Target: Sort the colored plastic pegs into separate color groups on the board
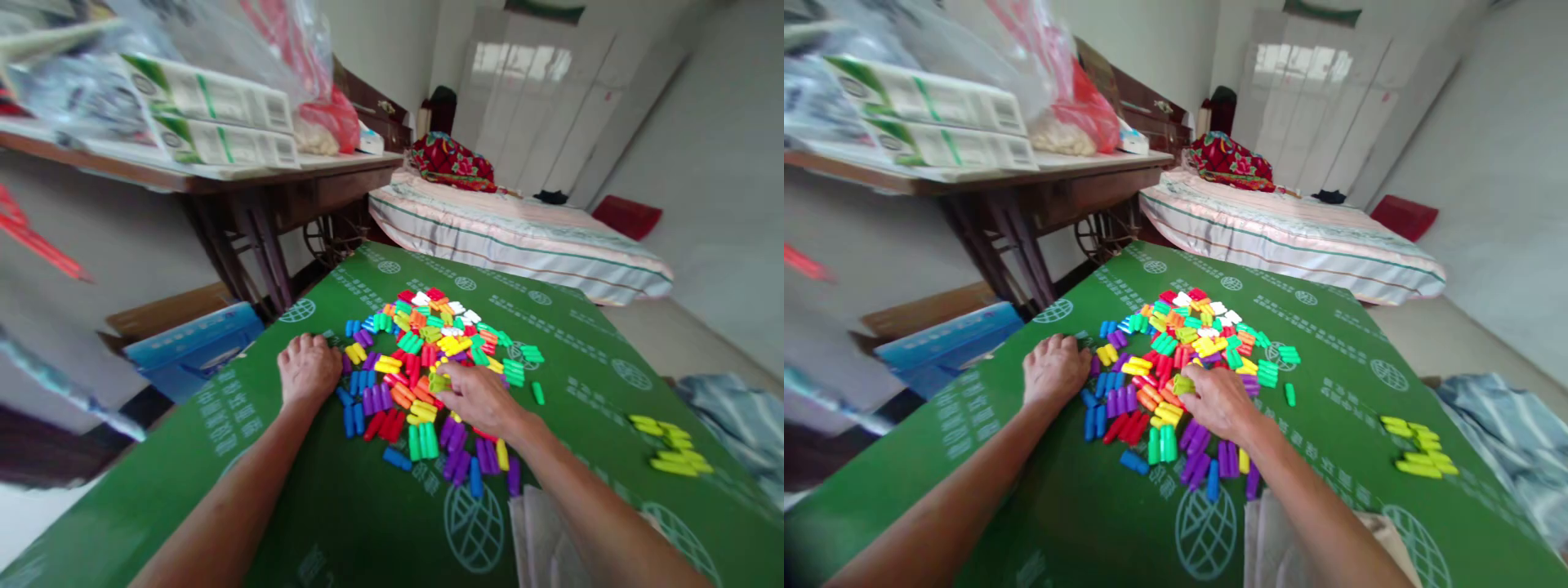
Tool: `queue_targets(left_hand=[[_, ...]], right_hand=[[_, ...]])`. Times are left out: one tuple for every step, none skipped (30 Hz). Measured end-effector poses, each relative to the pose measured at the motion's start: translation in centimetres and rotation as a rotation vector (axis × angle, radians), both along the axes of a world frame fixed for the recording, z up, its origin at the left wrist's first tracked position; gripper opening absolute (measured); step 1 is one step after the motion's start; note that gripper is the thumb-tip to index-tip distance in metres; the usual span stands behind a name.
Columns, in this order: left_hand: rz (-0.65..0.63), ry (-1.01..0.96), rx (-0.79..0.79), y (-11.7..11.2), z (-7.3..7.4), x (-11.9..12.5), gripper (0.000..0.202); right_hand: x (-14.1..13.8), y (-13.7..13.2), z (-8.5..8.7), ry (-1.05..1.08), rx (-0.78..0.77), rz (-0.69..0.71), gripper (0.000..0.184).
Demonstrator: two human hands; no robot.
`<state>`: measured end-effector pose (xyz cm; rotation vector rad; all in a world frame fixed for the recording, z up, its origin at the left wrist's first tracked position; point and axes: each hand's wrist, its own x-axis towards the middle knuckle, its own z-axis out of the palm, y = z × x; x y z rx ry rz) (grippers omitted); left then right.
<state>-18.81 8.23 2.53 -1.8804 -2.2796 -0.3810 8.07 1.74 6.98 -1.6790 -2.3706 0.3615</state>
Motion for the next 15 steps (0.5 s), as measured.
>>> queue_targets(left_hand=[[0.004, 0.003, -0.020, 0.2, 0.2, 0.0, 0.041], [-0.001, 0.004, -0.027, 0.3, 0.3, 0.0, 0.042], [-0.015, 0.007, -0.041, 0.5, 0.5, 0.0, 0.044], [-0.030, 0.009, -0.057, 0.6, 0.7, 0.1, 0.047], [-0.039, 0.010, -0.075, 0.8, 0.9, 0.1, 0.048], [-0.034, 0.008, -0.094, 0.8, 1.0, 0.1, 0.049], [-0.026, 0.007, -0.117, 0.9, 1.2, 0.1, 0.050], [-0.015, 0.005, -0.137, 1.0, 1.4, 0.1, 0.050], [-0.004, 0.002, -0.156, 1.0, 1.5, 0.2, 0.051], [0.000, -0.001, -0.172, 1.0, 1.6, 0.2, 0.051], [0.004, -0.004, -0.183, 1.0, 1.8, 0.3, 0.052], [0.008, -0.006, -0.193, 1.0, 1.9, 0.3, 0.053], [0.010, -0.006, -0.202, 1.1, 2.0, 0.4, 0.053], [0.013, 0.000, -0.210, 1.1, 2.1, 0.4, 0.053], [0.020, 0.009, -0.216, 1.1, 2.1, 0.5, 0.053]], right_hand=[[1.2, -1.2, -0.1, 0.007, -0.017, -0.033, 0.027], [2.3, -2.3, -0.1, 0.010, -0.027, -0.076, 0.027], [3.4, -3.3, -0.2, 0.013, -0.029, -0.120, 0.028], [4.5, -4.2, -0.3, 0.015, -0.022, -0.164, 0.030], [5.6, -5.0, -0.3, 0.018, -0.007, -0.203, 0.031], [6.7, -5.8, -0.4, 0.017, 0.009, -0.237, 0.032], [7.8, -6.4, -0.4, 0.013, 0.020, -0.263, 0.033], [9.0, -7.0, -0.4, 0.004, 0.026, -0.280, 0.034], [10.3, -7.5, -0.4, -0.011, 0.026, -0.289, 0.034], [11.8, -7.9, -0.5, -0.035, 0.022, -0.301, 0.035], [13.3, -8.2, -0.5, -0.065, 0.015, -0.315, 0.035], [15.0, -8.4, -0.5, -0.100, 0.008, -0.335, 0.036], [16.8, -8.6, -0.4, -0.137, -0.001, -0.363, 0.036], [18.7, -8.8, -0.5, -0.169, -0.011, -0.391, 0.035], [20.6, -8.9, -0.5, -0.194, -0.023, -0.422, 0.034]])
